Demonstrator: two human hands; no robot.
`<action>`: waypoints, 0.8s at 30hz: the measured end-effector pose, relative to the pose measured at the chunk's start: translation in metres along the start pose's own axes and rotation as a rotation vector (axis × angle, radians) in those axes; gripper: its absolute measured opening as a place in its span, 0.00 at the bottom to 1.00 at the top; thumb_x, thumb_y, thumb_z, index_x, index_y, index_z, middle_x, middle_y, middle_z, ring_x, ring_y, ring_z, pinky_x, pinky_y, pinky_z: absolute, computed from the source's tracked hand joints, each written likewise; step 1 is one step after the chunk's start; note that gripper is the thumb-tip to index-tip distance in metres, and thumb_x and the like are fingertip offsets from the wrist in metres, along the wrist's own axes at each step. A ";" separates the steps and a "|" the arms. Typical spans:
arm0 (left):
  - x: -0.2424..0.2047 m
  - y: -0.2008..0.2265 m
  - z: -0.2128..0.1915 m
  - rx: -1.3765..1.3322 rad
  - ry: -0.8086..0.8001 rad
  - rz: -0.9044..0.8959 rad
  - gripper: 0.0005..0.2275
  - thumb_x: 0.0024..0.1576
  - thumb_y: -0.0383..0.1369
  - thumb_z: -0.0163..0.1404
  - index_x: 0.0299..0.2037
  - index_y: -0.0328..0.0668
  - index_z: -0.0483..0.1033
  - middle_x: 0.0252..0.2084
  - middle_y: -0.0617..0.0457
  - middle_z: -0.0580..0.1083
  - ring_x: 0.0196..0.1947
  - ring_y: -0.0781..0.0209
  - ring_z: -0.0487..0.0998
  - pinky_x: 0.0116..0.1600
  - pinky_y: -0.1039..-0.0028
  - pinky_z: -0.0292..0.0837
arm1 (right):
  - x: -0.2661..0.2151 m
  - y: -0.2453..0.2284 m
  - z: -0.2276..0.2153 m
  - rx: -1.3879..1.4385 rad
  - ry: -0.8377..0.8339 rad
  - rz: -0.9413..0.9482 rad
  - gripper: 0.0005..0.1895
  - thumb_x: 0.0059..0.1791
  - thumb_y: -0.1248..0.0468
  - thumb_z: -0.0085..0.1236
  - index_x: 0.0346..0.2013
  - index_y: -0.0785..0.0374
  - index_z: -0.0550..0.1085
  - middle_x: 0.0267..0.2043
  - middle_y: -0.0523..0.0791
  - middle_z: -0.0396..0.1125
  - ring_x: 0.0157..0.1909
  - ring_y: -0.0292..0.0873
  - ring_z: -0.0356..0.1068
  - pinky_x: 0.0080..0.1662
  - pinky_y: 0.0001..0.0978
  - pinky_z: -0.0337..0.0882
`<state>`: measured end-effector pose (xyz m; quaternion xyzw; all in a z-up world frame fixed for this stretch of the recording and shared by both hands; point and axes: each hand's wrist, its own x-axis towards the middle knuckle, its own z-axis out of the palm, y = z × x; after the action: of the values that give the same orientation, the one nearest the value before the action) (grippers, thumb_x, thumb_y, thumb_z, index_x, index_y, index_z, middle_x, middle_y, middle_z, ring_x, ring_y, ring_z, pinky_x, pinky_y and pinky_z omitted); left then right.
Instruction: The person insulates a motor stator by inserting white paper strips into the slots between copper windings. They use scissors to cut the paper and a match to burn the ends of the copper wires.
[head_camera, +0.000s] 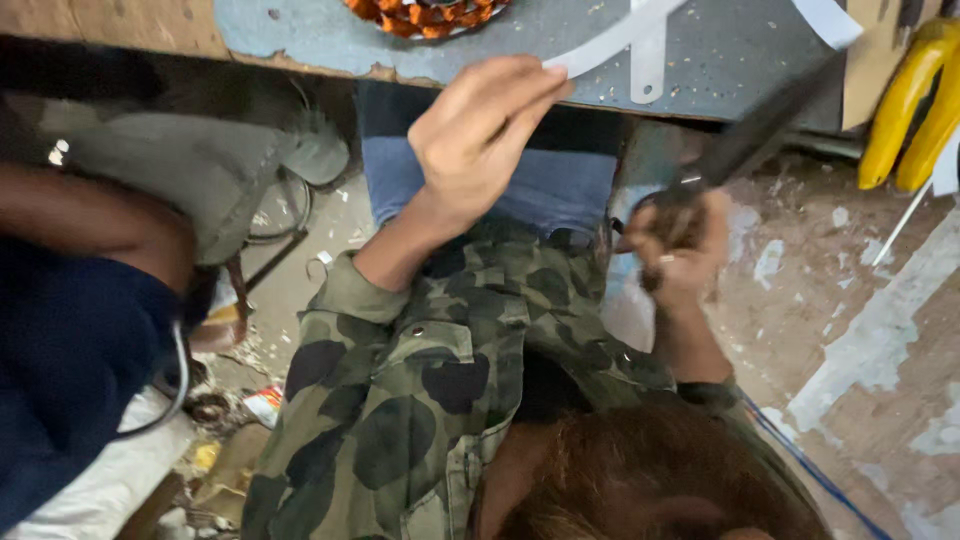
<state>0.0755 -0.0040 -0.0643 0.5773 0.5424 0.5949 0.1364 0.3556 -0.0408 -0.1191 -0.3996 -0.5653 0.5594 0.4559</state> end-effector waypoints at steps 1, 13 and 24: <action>-0.002 0.001 0.005 -0.070 0.030 -0.099 0.13 0.60 0.20 0.63 0.52 0.43 0.79 0.46 0.50 0.79 0.41 0.61 0.83 0.47 0.78 0.80 | -0.009 0.012 0.001 0.053 -0.050 0.094 0.29 0.53 0.71 0.66 0.62 0.63 0.60 0.35 0.48 0.66 0.32 0.41 0.69 0.33 0.33 0.73; -0.008 -0.015 0.021 -0.815 0.020 -0.581 0.10 0.67 0.20 0.59 0.57 0.29 0.79 0.43 0.46 0.82 0.42 0.63 0.85 0.49 0.75 0.84 | 0.024 0.058 0.011 -0.087 -0.377 0.202 0.68 0.35 0.26 0.68 0.76 0.63 0.54 0.49 0.43 0.62 0.45 0.36 0.62 0.48 0.27 0.65; -0.007 -0.017 0.024 -0.866 0.114 -0.651 0.10 0.63 0.19 0.60 0.52 0.26 0.75 0.43 0.46 0.80 0.41 0.64 0.84 0.48 0.75 0.84 | 0.054 0.040 0.035 0.025 -0.307 0.242 0.67 0.34 0.37 0.78 0.74 0.68 0.54 0.32 0.40 0.65 0.27 0.32 0.64 0.30 0.20 0.62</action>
<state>0.0893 0.0085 -0.0879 0.2373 0.4052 0.7213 0.5092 0.3049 0.0037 -0.1537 -0.3689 -0.5689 0.6716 0.2988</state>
